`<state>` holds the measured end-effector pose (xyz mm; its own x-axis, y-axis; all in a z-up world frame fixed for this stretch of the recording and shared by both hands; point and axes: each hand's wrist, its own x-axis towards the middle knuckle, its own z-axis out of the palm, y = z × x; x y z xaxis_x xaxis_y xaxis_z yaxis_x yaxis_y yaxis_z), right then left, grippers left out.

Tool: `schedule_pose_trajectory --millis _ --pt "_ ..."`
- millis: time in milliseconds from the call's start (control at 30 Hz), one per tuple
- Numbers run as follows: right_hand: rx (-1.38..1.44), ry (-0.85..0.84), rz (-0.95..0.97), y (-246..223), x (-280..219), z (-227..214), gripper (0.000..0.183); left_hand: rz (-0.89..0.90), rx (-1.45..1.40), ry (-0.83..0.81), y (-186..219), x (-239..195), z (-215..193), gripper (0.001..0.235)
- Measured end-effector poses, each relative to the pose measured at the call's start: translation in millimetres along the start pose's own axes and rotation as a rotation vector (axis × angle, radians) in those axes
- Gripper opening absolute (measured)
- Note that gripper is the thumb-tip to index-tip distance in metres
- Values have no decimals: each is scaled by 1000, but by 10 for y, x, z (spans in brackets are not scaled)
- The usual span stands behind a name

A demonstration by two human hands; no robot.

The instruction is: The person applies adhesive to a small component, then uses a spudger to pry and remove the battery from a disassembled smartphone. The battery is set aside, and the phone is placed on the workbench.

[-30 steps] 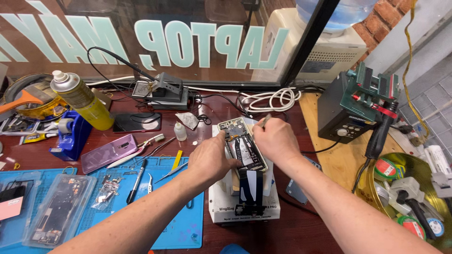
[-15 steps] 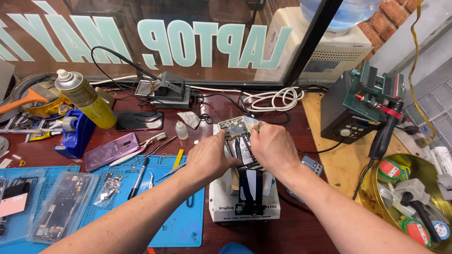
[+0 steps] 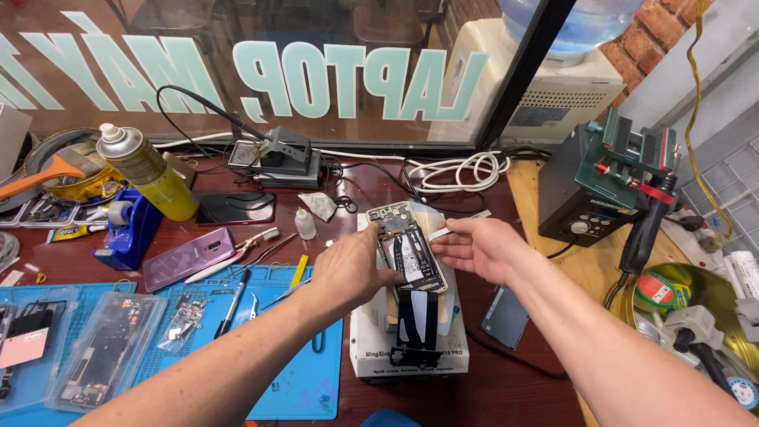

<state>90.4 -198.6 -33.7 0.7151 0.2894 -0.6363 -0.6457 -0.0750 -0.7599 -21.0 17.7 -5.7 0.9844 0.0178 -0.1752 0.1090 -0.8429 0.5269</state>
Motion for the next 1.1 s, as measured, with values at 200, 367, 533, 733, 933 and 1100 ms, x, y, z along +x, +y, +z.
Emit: schedule_pose_trajectory --millis 200,367,533,733,933,1100 --pt "-840 362 -585 140 -300 367 34 -13 27 -13 9 21 -4 64" --pt "-1045 493 -780 299 -588 591 25 -3 26 23 8 12 4 74" --pt "-813 473 -678 263 -415 489 25 -18 46 -11 -3 31 8 64" --pt "-124 120 -147 157 8 9 25 -9 40 4 -8 29 27 69" --pt "-45 48 -30 92 -32 -21 28 2 38 7 -23 61 42 75" --pt "-1034 509 -677 266 -404 476 29 -5 55 -9 -28 75 51 69"
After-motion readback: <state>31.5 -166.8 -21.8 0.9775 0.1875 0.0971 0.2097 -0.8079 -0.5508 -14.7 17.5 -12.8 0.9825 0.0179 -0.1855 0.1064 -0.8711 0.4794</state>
